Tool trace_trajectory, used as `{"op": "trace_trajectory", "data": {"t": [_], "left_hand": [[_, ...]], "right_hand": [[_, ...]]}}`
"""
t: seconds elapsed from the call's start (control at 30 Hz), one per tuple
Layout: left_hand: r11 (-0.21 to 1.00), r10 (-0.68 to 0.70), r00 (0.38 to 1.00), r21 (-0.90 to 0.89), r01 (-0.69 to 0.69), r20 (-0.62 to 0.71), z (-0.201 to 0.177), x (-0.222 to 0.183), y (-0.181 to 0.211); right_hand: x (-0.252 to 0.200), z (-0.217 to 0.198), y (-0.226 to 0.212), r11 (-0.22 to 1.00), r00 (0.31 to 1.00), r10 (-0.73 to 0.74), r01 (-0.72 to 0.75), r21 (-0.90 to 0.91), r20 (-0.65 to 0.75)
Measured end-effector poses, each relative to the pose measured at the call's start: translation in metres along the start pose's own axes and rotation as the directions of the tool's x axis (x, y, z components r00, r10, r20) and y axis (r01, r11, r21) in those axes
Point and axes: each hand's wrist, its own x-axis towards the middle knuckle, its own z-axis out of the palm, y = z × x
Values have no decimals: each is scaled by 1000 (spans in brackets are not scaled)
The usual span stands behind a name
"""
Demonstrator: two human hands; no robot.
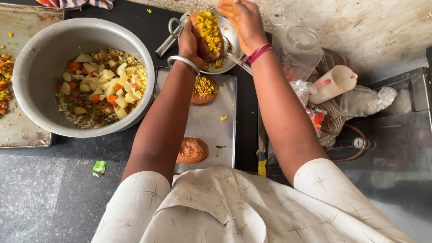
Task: The person cuts open bread buns using a knife, fills them with a yellow mixture using a spoon and by hand, and adds orange vegetable pieces.
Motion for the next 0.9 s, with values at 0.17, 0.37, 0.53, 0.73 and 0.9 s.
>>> {"op": "trace_trajectory", "data": {"t": [0.17,0.37,0.53,0.73,0.9], "left_hand": [[997,-18,999,70,16,29,27,-26,11],[988,-46,999,149,41,29,24,-12,8],[994,6,985,111,-25,170,5,25,0],[1000,-1,978,-15,5,207,31,3,11],[997,69,967,-61,-56,245,32,-2,9]], "right_hand": [[10,14,27,960,1000,-6,3,-282,-9],[7,48,-16,422,945,326,-147,-895,-2],[17,26,-31,994,962,28,2,-111,271],[-25,60,-41,489,981,-29,183,-853,194],[-35,58,-14,274,952,5,294,-916,307]]}}
